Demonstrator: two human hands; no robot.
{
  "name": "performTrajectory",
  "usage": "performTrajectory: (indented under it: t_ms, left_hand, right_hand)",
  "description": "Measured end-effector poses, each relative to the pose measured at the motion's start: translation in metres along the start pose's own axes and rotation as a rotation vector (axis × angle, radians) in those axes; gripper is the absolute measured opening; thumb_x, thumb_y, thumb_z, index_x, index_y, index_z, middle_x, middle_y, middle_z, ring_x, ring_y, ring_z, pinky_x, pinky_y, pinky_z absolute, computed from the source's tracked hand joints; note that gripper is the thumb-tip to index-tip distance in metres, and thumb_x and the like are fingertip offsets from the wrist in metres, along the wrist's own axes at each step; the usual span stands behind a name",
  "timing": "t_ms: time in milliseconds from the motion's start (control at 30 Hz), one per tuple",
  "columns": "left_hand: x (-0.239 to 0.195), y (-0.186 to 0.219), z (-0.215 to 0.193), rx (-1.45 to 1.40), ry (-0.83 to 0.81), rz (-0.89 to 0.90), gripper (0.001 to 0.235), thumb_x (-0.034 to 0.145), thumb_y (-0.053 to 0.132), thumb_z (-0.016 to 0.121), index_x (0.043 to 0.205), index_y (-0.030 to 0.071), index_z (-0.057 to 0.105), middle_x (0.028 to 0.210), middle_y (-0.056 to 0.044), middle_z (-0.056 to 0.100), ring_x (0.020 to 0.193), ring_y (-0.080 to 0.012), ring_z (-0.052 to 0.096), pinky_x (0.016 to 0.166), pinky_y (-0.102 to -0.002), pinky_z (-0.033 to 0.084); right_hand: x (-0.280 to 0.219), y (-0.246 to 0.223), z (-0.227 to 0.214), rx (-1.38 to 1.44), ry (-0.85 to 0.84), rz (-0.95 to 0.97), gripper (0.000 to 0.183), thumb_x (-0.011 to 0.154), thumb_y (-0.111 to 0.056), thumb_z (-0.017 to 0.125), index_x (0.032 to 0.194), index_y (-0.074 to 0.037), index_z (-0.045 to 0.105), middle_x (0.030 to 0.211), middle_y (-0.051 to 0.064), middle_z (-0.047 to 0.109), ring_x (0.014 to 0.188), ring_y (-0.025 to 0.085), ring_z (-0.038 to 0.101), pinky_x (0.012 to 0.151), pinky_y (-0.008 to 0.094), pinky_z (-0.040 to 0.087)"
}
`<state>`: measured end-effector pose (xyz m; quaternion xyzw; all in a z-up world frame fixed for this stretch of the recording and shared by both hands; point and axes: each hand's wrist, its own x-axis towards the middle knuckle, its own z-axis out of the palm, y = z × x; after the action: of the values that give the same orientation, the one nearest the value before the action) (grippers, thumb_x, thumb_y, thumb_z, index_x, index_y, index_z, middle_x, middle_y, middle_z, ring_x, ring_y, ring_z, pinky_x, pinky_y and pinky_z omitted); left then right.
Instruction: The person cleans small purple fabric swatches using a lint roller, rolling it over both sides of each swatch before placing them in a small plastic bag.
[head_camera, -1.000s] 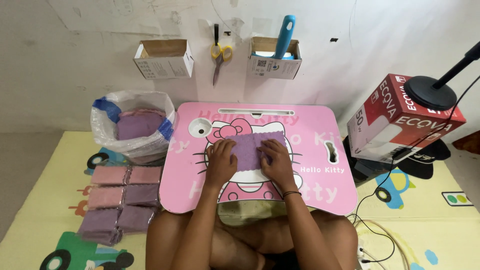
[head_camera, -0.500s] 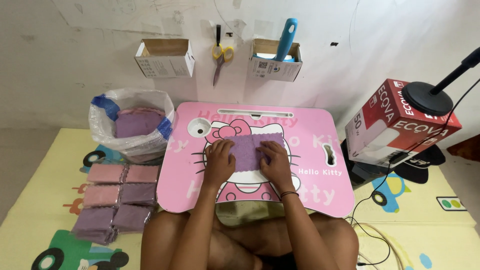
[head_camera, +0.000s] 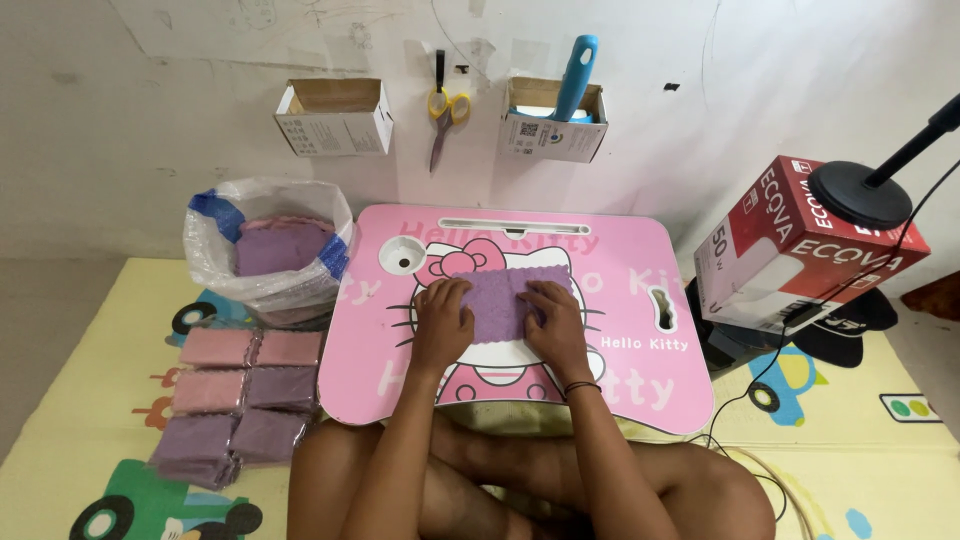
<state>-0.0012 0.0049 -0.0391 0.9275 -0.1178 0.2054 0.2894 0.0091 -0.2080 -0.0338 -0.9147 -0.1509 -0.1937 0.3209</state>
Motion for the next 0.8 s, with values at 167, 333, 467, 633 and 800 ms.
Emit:
performTrajectory:
  t_ms: [167,333,467,633,800]
  left_hand:
    - [0.000,0.000,0.000,0.008,0.003,-0.004,0.036,0.090,0.013,0.055,0.125,0.013,0.063,0.121,-0.007,0.064,0.128,-0.0269,0.053,0.106,-0.049,0.037]
    - [0.000,-0.001,0.002,0.019,0.017,-0.007,0.036,0.090,0.013,0.056,0.125,0.014,0.063,0.121,-0.006,0.064,0.127,-0.0260,0.053,0.105,-0.048,0.037]
    - [-0.001,-0.005,0.007,0.026,0.022,-0.011,0.036,0.089,0.014,0.056,0.124,0.015,0.063,0.120,-0.005,0.065,0.127,-0.0256,0.054,0.105,-0.048,0.038]
    - [-0.001,-0.005,0.008,0.017,0.042,-0.004,0.036,0.088,0.013,0.057,0.123,0.015,0.063,0.117,-0.005,0.066,0.125,-0.0259,0.055,0.103,-0.047,0.040]
    - [-0.001,-0.008,0.011,-0.004,0.083,0.018,0.035,0.086,0.012,0.058,0.121,0.014,0.063,0.115,-0.006,0.066,0.124,-0.0268,0.057,0.102,-0.047,0.041]
  right_hand:
    - [-0.001,-0.005,-0.004,0.016,-0.003,0.025,0.035,0.077,-0.013,0.062,0.106,-0.020,0.080,0.122,0.005,0.073,0.125,0.029,0.062,0.105,0.043,0.044]
    - [0.000,-0.002,-0.001,0.013,-0.013,0.027,0.033,0.079,-0.014,0.062,0.106,-0.022,0.080,0.121,0.003,0.072,0.125,0.027,0.062,0.105,0.042,0.044]
    - [0.001,-0.001,0.001,0.016,-0.006,0.036,0.032,0.079,-0.014,0.062,0.104,-0.022,0.080,0.120,0.003,0.073,0.124,0.026,0.062,0.104,0.042,0.044]
    - [0.002,-0.003,0.001,0.003,-0.002,0.050,0.031,0.080,-0.014,0.062,0.103,-0.023,0.080,0.119,0.001,0.073,0.123,0.025,0.062,0.102,0.041,0.045]
    - [0.002,-0.005,0.001,-0.001,0.004,0.060,0.029,0.082,-0.015,0.062,0.103,-0.023,0.080,0.119,0.001,0.073,0.123,0.025,0.062,0.102,0.041,0.045]
